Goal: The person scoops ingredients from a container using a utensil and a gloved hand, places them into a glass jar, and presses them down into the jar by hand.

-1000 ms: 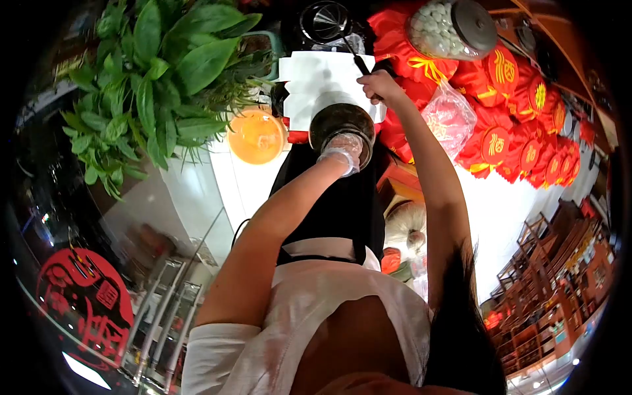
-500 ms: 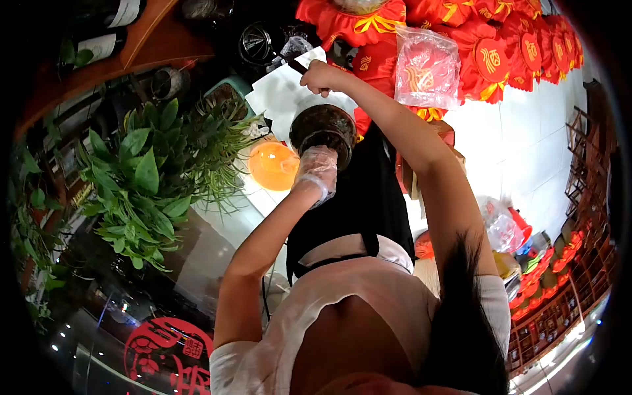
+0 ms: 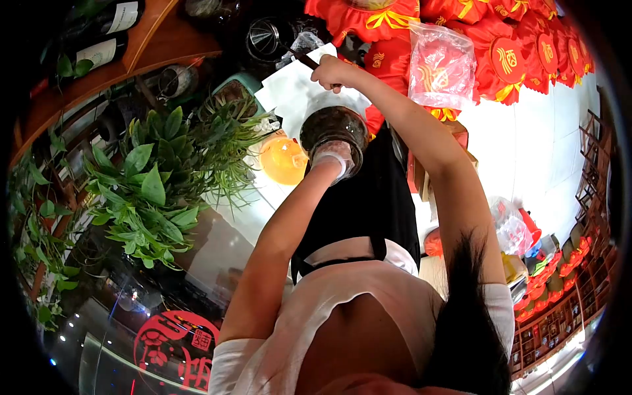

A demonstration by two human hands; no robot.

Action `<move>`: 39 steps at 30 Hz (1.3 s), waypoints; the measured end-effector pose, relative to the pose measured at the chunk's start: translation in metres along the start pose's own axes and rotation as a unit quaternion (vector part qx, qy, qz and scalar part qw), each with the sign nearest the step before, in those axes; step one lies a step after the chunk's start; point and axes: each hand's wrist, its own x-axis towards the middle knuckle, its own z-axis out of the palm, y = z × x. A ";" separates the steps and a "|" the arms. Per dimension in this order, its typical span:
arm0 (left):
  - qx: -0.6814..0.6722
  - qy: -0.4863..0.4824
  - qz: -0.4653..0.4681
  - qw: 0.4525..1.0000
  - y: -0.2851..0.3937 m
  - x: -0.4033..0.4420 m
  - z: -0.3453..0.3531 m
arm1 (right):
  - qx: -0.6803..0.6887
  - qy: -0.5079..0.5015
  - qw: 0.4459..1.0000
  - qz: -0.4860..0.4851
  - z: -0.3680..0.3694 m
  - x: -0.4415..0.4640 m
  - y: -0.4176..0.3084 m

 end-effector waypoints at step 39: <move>-0.092 0.099 -0.012 0.991 -0.005 -0.001 -0.024 | -0.052 0.030 0.997 0.055 -0.009 0.004 0.007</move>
